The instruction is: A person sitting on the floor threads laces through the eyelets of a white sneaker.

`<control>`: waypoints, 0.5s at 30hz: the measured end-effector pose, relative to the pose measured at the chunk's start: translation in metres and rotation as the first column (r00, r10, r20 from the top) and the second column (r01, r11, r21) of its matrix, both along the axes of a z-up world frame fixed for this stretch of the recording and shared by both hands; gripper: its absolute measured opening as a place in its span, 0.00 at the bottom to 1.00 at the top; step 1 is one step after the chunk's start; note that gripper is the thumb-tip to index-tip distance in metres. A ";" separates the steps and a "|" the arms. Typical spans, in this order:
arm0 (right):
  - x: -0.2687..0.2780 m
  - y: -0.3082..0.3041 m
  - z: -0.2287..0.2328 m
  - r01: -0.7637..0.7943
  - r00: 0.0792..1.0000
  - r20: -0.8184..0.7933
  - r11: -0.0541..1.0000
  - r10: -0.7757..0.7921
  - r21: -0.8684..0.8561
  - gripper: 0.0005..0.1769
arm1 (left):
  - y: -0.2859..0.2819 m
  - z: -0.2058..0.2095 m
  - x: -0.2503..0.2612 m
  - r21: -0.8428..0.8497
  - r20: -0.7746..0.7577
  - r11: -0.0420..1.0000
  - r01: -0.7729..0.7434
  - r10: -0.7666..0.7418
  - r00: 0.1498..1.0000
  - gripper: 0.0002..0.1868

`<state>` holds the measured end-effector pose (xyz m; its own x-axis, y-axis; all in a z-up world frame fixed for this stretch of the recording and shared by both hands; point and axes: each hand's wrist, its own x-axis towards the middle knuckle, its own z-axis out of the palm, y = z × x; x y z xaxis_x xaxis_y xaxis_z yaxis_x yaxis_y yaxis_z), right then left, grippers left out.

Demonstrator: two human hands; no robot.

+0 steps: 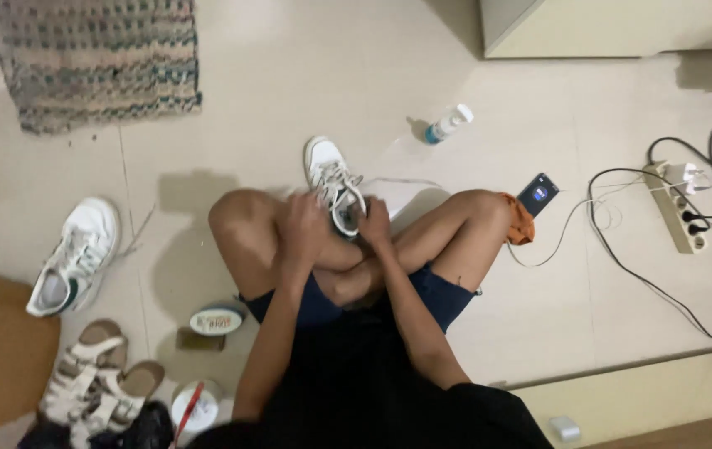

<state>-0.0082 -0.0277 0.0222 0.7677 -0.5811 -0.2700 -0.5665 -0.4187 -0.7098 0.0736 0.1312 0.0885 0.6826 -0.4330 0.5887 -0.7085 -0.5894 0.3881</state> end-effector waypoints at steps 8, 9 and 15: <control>-0.002 -0.002 -0.024 0.041 0.952 0.305 0.993 -0.007 -0.107 0.15 | -0.062 -0.077 -0.003 0.377 -0.245 0.897 0.229 -0.142 0.959 0.16; -0.003 -0.005 -0.031 0.054 0.938 0.346 0.987 0.002 -0.154 0.13 | -0.063 -0.082 -0.005 0.335 -0.206 0.915 0.226 -0.163 0.965 0.14; -0.003 -0.012 -0.039 0.075 0.949 0.314 0.987 -0.027 -0.140 0.12 | -0.067 -0.116 -0.009 0.384 -0.144 0.885 0.263 -0.224 0.964 0.14</control>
